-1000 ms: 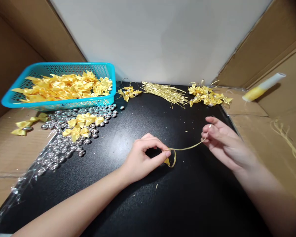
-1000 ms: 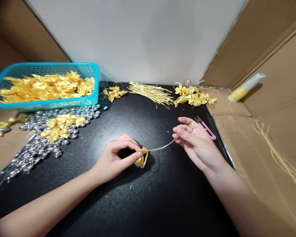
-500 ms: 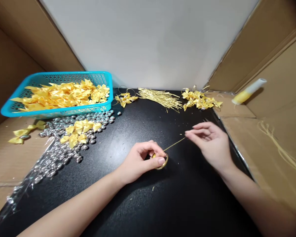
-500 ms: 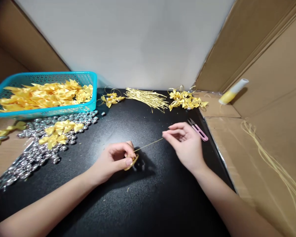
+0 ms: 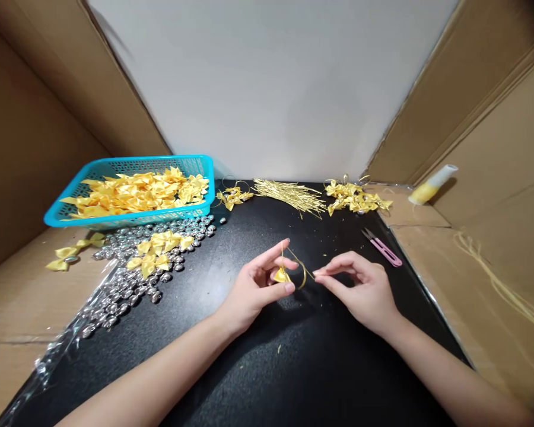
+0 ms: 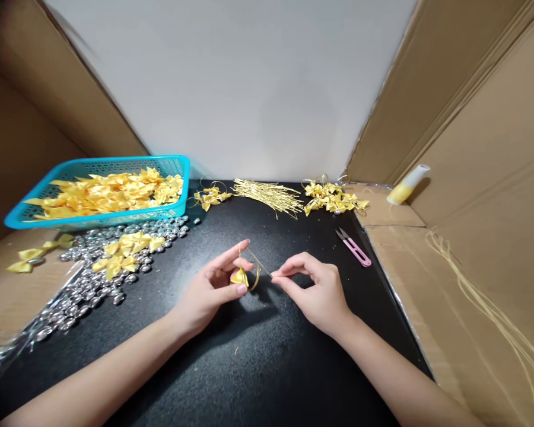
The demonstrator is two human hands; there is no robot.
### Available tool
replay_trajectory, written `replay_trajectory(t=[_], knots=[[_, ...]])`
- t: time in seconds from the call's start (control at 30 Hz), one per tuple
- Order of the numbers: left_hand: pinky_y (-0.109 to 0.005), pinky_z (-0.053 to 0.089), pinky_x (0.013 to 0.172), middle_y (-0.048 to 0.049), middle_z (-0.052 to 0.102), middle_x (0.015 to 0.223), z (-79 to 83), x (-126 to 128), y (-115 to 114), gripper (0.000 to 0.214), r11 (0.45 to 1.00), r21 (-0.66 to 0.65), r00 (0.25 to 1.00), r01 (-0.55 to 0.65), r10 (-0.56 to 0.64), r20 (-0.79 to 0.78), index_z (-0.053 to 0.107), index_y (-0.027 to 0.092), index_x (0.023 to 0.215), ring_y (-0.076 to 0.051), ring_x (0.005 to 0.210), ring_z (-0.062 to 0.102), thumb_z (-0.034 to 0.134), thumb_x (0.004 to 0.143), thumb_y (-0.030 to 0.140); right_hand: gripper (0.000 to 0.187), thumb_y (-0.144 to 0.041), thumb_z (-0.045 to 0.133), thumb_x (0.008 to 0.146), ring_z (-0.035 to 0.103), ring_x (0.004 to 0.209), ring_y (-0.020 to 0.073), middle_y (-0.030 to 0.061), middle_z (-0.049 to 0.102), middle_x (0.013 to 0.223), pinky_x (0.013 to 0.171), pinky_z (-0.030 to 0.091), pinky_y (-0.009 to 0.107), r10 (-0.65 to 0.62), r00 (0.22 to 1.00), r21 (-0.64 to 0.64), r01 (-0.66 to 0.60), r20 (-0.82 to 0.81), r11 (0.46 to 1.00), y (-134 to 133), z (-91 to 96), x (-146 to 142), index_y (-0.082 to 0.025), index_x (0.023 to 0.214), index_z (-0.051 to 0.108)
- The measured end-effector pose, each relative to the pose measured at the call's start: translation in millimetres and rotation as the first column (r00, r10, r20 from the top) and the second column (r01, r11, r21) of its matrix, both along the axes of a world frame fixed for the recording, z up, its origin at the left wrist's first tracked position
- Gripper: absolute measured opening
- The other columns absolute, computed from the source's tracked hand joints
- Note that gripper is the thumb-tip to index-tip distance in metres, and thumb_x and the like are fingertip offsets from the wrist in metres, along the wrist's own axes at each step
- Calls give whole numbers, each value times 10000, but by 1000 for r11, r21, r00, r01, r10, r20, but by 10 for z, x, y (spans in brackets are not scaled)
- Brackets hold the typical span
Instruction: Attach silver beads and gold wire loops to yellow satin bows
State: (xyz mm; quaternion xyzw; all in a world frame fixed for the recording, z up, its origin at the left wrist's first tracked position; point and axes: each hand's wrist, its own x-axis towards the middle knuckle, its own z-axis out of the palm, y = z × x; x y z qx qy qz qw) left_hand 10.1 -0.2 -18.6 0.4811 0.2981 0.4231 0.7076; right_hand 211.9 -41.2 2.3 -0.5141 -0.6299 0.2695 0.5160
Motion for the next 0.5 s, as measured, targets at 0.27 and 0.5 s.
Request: replay_trajectory(t=[0.27, 0.5], knots=[[-295, 413, 813, -79, 668, 1189, 37, 5, 23, 647, 999, 16, 994, 30, -28, -110, 548, 265, 1340, -190, 984, 590, 754, 727, 262, 151, -206, 768, 746, 732, 665, 187, 15, 744, 722, 655, 600, 291, 38, 998, 70, -41, 51, 997, -40, 59, 42, -235, 756, 621], [-244, 335, 615, 42, 481, 590, 45, -4, 51, 396, 976, -219, 996, -2, 22, 88, 720, 160, 1060, -96, 574, 405, 737, 691, 303, 236, -251, 817, 685, 736, 682, 166, 8, 743, 723, 664, 598, 250, -161, 969, 27, 168, -187, 985, 84, -10, 188, -218, 764, 598]])
